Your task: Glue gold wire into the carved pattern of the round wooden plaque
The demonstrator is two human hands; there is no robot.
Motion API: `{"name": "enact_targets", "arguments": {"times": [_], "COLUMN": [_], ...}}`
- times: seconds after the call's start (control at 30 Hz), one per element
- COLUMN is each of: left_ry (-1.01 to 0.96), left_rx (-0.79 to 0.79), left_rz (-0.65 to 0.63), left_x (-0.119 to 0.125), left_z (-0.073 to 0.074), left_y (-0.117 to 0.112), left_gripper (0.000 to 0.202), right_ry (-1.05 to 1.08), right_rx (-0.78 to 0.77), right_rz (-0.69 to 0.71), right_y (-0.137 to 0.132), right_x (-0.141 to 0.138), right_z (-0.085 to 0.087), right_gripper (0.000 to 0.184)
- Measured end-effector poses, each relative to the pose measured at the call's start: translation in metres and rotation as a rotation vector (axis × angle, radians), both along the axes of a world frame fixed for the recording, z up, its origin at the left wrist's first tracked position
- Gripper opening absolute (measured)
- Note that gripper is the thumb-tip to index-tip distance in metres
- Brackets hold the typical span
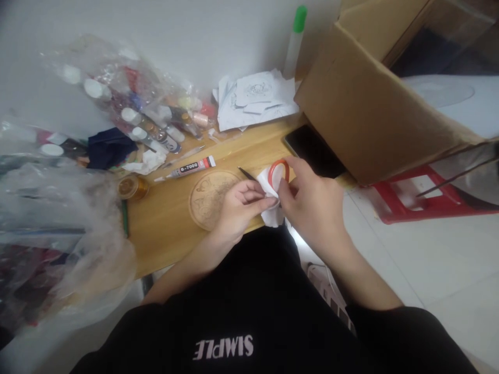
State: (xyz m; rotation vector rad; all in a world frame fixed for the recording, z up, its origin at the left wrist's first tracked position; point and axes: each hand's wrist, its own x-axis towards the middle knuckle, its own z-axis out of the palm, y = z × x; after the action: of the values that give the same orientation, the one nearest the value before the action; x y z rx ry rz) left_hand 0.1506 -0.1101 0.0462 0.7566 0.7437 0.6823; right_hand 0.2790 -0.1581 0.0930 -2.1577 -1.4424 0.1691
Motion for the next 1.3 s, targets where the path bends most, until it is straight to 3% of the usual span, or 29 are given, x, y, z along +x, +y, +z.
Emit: {"name": "enact_targets", "arguments": {"times": [0.13,0.43,0.6,0.83,1.0,1.17,1.3], "left_ry": [0.04,-0.003,0.016,0.03,0.012,0.006,-0.021], "left_rx": [0.051,0.108,0.03,0.038,0.032,-0.059,-0.16], "left_rz": [0.003,-0.046,0.091,0.124,0.117,0.068,-0.015], "left_x": [-0.004,-0.013,-0.013,-0.01,-0.011,-0.015,-0.015], "left_z": [0.002,0.002,-0.003,0.001,0.001,-0.007,-0.011], "left_y": [0.0,0.005,0.011,0.013,0.015,0.01,0.0], "left_gripper": [0.05,0.04,0.042,0.038,0.038,0.041,0.039], "right_ry": [-0.052,0.099,-0.025,-0.245,0.214,0.467,0.731], "right_rx": [0.009,0.002,-0.001,-0.031,-0.107,-0.054,0.032], "right_rz": [0.024,0.151,0.1,0.099,0.184,-0.011,-0.079], "right_y": [-0.002,-0.003,-0.004,-0.005,0.001,0.003,0.005], "right_x": [-0.003,0.003,-0.002,-0.005,0.004,0.016,0.015], "right_z": [0.0,0.005,0.005,0.0,0.002,0.001,0.0], "right_gripper": [0.03,0.026,0.029,0.032,0.026,0.03,0.029]}}
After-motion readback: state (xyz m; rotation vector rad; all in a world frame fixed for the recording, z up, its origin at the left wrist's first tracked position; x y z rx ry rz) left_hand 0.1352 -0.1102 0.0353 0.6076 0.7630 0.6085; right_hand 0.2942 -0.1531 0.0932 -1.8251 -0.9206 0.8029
